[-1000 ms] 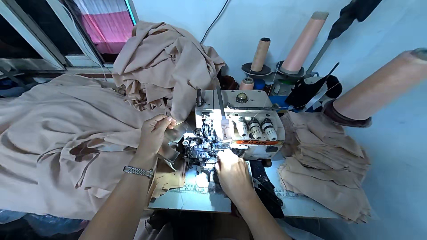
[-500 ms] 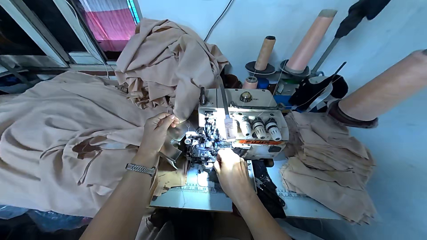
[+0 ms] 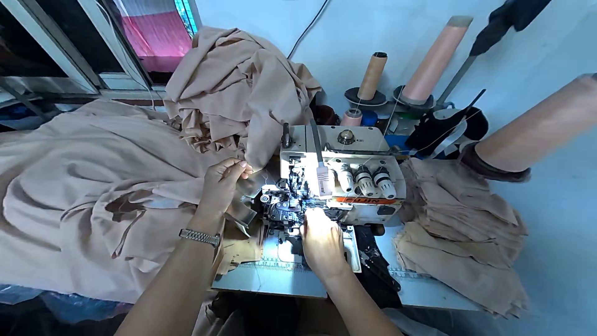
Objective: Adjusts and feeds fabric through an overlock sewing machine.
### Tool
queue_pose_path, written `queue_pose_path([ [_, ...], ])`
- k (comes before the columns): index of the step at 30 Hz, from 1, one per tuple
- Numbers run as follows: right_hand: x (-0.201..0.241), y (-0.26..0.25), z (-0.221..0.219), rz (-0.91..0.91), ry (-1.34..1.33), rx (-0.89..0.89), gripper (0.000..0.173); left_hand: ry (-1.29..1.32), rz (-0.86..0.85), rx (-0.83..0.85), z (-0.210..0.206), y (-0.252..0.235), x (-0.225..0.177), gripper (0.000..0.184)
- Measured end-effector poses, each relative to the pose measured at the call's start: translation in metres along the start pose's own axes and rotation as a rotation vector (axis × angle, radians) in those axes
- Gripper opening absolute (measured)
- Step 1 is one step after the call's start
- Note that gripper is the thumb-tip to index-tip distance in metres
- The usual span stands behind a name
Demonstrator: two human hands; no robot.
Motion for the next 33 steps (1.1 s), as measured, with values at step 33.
queue_pose_path([
  [33, -0.04, 0.03, 0.039, -0.049, -0.143, -0.088, 0.005, 0.0, -0.022, 0.015, 0.002, 0.0, 0.003, 0.022],
])
Point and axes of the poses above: each hand's wrist, its own y-axis away from the middle knuckle, its own z-axis out of the back of the hand, x = y × z, the point moved 2 cm from there along -y, towards the middle knuckle, and after that the axes turned 5 degrees about -x, right-handed, at the moved point
